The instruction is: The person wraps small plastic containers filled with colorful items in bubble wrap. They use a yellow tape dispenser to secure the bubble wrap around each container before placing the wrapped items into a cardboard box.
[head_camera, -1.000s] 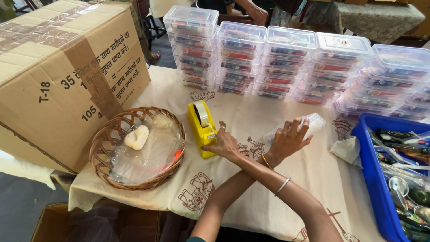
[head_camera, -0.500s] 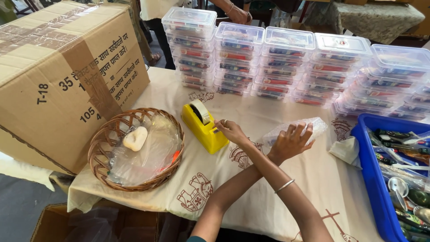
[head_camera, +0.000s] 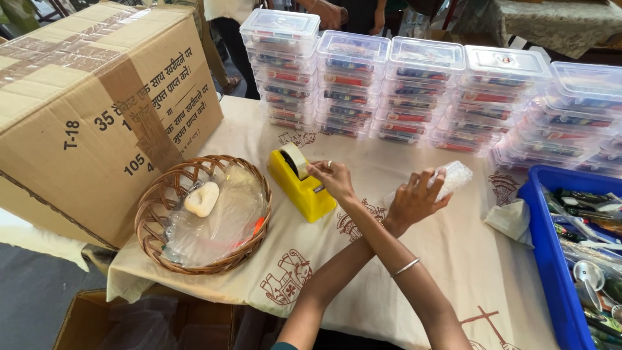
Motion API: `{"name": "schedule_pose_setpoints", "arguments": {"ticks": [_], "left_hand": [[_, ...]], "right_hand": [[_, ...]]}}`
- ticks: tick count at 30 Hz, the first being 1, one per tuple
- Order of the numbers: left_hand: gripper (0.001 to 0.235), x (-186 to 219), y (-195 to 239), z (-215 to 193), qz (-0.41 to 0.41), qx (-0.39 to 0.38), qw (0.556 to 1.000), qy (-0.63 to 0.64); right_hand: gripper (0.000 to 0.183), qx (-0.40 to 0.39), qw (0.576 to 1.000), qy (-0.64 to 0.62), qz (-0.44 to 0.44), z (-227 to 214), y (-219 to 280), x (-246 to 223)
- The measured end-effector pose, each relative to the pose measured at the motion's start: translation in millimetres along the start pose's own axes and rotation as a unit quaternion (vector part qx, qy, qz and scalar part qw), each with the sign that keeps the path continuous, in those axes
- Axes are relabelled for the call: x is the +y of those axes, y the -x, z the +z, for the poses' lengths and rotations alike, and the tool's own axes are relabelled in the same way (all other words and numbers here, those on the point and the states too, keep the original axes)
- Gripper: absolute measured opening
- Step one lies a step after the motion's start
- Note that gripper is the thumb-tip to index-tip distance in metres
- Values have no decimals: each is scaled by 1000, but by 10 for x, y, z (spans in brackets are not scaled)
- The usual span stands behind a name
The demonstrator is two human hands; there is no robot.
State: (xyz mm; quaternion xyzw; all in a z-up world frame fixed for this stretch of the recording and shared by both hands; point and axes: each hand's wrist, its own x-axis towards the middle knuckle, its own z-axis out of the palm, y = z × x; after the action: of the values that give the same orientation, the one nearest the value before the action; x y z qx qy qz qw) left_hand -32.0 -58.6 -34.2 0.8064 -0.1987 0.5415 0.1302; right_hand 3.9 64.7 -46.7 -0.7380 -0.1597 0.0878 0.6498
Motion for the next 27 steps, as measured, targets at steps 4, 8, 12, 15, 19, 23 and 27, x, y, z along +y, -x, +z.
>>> {"name": "schedule_pose_setpoints", "arguments": {"ticks": [4,8,12,15,19,23,27], "left_hand": [[59,-153,2,65,-33,0,998,49],[62,-195,-19,30,-74,-21,994,76],[61,-202,2,75,-69,-25,995,68],[62,-177,11,88,-71,-26,995,69],[61,-202,-11,89,-76,-30,994,79],[59,-320,-17,197,-107,-52,988,94],[54,-460,16,141,-131,-35,981,140]], "right_hand": [[33,0,995,43,-93,53,81,-121],[29,48,986,94,-132,43,220,-278],[25,69,980,54,-177,48,317,-292],[29,70,978,-29,-193,42,376,-279],[29,60,980,-19,-187,7,462,-336],[32,20,977,144,-159,-73,393,-356],[33,0,995,95,-19,-34,315,-587]]}}
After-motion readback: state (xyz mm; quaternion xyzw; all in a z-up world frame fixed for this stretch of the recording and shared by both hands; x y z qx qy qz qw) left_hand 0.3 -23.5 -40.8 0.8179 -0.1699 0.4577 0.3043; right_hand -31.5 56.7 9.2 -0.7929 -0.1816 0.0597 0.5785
